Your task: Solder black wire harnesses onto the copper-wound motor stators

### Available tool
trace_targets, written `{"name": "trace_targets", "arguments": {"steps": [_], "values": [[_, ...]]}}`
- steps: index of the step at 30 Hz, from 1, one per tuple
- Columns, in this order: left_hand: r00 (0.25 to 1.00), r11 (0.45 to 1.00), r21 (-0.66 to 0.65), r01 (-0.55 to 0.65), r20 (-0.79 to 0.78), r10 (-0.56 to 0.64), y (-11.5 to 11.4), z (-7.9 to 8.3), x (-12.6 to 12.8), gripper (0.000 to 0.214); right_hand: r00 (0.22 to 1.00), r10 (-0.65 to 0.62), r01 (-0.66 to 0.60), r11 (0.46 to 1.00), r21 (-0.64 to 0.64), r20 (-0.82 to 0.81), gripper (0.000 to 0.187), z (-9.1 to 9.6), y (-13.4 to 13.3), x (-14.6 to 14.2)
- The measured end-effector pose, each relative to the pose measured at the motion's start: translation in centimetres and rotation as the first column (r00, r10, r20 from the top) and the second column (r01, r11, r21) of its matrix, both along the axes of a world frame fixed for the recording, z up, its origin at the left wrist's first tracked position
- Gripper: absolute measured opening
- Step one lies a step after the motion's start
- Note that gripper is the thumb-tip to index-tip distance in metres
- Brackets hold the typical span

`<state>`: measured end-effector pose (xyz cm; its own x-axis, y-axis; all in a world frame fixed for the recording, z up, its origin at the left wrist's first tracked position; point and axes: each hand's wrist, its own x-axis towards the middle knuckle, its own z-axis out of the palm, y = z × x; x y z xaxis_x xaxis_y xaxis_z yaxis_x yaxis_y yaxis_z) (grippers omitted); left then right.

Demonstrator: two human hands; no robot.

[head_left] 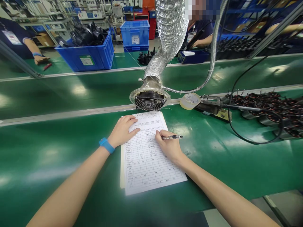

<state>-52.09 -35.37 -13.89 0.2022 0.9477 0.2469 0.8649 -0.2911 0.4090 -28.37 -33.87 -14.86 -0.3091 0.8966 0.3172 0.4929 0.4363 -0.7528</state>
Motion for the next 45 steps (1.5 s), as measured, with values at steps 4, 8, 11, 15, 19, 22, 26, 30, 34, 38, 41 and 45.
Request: {"name": "trace_targets", "arguments": {"steps": [4,8,11,15,19,22,26,30,34,38,41,45], "values": [[1.0,1.0,-0.007,-0.001,0.001,0.001,0.0,0.06,0.02,0.04,1.0,-0.024,0.024,1.0,0.016,-0.009,0.043,0.02,0.03,0.02],[1.0,1.0,-0.008,-0.002,0.003,0.002,0.0,0.06,0.01,0.04,1.0,-0.01,0.01,1.0,0.0,-0.02,0.042,-0.05,0.1,0.01],[1.0,1.0,-0.014,-0.005,-0.002,0.005,-0.03,0.1,0.05,0.04,0.999,-0.022,0.022,1.0,-0.008,-0.025,0.042,-0.09,0.15,0.0],[1.0,1.0,-0.012,-0.004,-0.004,0.004,-0.04,0.19,0.08,0.04,0.999,-0.022,0.021,0.999,-0.024,-0.048,0.042,0.03,0.04,0.08],[1.0,1.0,-0.012,-0.006,-0.01,0.006,0.01,0.09,-0.01,0.04,0.996,-0.03,0.027,0.999,-0.037,-0.079,0.043,0.23,-0.35,0.39],[1.0,1.0,-0.008,-0.003,-0.019,0.003,0.04,-0.03,-0.05,0.041,0.999,-0.014,0.011,0.999,-0.049,-0.052,0.044,0.2,-0.54,0.62],[1.0,1.0,-0.001,-0.002,-0.019,0.002,0.03,-0.09,-0.04,0.041,0.997,0.033,-0.037,0.997,-0.063,-0.068,0.043,0.06,-0.57,0.66],[1.0,1.0,-0.008,-0.005,-0.016,0.005,0.04,-0.06,0.0,0.042,0.997,0.051,-0.055,0.997,-0.062,-0.064,0.043,0.05,-0.56,0.54],[1.0,1.0,-0.009,-0.008,-0.02,0.008,0.03,0.07,0.06,0.041,0.998,0.047,-0.05,0.997,-0.054,-0.053,0.042,0.09,-0.57,0.45],[1.0,1.0,-0.009,-0.008,-0.012,0.008,0.05,0.11,0.06,0.041,0.997,0.049,-0.052,0.998,-0.047,-0.059,0.042,0.18,-0.59,0.43],[1.0,1.0,0.001,-0.002,-0.004,0.002,0.09,-0.01,-0.01,0.041,0.996,0.057,-0.06,0.998,-0.036,-0.067,0.041,0.21,-0.64,0.48],[1.0,1.0,0.019,0.007,-0.005,-0.007,0.12,-0.27,-0.13,0.04,0.996,0.056,-0.057,0.998,-0.022,-0.066,0.042,0.13,-0.66,0.52]]}}
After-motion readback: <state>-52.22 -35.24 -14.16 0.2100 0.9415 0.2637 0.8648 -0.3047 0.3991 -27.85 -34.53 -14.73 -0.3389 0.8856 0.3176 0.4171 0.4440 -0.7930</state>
